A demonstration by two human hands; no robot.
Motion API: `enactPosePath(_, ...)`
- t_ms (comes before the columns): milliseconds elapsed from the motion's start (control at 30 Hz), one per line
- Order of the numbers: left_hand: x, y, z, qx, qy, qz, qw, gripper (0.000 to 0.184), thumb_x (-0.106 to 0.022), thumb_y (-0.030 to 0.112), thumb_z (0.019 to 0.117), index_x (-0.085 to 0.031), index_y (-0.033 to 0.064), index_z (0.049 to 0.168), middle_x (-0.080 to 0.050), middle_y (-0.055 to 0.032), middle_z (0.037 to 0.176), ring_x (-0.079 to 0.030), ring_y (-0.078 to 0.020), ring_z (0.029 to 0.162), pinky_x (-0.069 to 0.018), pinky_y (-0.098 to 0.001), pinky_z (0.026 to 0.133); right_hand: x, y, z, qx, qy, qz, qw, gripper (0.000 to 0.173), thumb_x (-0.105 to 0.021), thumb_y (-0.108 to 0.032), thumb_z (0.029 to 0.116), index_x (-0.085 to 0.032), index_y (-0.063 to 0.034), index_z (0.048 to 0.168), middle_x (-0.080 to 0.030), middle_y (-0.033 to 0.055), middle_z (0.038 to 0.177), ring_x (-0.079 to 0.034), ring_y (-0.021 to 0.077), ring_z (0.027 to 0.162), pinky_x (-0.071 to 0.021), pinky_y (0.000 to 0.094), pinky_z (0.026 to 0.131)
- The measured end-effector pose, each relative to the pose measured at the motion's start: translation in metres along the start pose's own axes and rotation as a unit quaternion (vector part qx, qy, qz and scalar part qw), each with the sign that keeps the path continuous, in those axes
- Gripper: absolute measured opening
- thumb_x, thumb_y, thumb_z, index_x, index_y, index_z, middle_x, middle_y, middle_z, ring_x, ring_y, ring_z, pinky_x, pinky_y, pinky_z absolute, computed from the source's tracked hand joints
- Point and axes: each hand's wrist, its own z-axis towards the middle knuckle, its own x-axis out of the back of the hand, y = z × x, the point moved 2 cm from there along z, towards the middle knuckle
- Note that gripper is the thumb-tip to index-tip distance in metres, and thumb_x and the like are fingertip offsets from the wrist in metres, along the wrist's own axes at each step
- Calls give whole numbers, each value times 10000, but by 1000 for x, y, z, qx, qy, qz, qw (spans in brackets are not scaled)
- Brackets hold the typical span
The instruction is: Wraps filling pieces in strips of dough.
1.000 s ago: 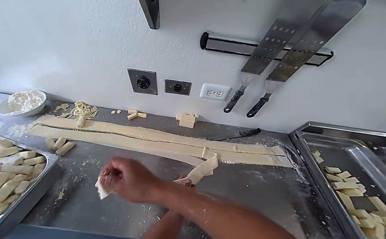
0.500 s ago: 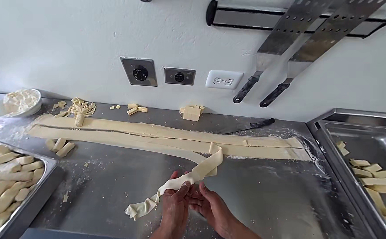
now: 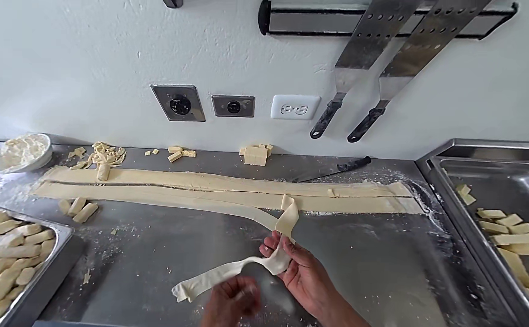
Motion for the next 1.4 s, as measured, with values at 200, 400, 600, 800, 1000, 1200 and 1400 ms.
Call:
enactPosePath(200, -20, 43, 111, -229, -143, 283, 920, 458, -651, 138, 967, -579, -57, 1376, -609, -209, 1388, -579, -265, 1311, -424, -409, 1148, 11, -35, -10, 19, -46, -53, 997, 471, -196, -263, 1143, -572, -4, 1258, -760, 120, 993, -763, 224, 895, -637, 357, 811)
enactPosePath(400, -71, 37, 118, -315, -184, 300, 881, 275, -642, 181, 965, -715, -77, 1022, -722, -209, 1012, -691, -264, 990, -516, -414, 938, 12, -65, -19, 67, -76, -67, 993, 482, -167, -261, 1139, -564, -27, 1281, -767, 113, 1029, -766, 218, 919, -638, 346, 809)
enactPosePath(600, -86, 37, 134, -382, -82, 218, 894, 340, -669, 122, 879, -629, -120, 1114, -674, -224, 1024, -671, -259, 908, -550, -374, 849, 4, -78, -19, 63, -177, -18, 982, 414, -316, -295, 1122, -611, -62, 1294, -762, 134, 1114, -760, 252, 996, -632, 375, 867)
enactPosePath(800, -78, 51, 130, -312, -101, 352, 877, 282, -642, 143, 912, -692, -64, 1096, -693, -212, 941, -664, -280, 845, -537, -415, 817, 8, -115, -12, 47, -266, 11, 963, 430, -521, -372, 1054, -648, -61, 1323, -747, 150, 1176, -745, 255, 1065, -621, 366, 908)
enactPosePath(1000, -68, 82, 135, -235, -224, 419, 848, 408, -683, 309, 937, -686, -93, 1012, -656, -208, 925, -607, -274, 831, -496, -450, 789, 23, -151, -5, 0, -364, 20, 931, 458, -576, -372, 1020, -661, -74, 1358, -726, 162, 1235, -730, 268, 1110, -619, 377, 916)
enactPosePath(1200, -87, 83, 154, -348, -172, 289, 875, 511, -546, 386, 1005, -683, -77, 834, -629, -133, 940, -571, -137, 908, -465, -304, 828, 25, -162, -3, -26, -391, 5, 920, 446, -561, -349, 1031, -652, -82, 1377, -705, 176, 1280, -716, 292, 1142, -617, 396, 927)
enactPosePath(1400, -103, 105, 142, -184, -225, 102, 951, 226, -510, 175, 1041, -639, 56, 899, -669, 75, 761, -638, 17, 695, -535, -187, 664, 13, -176, -14, 3, -411, -11, 911, 456, -518, -346, 1048, -639, -80, 1397, -699, 163, 1302, -709, 285, 1164, -614, 384, 934)
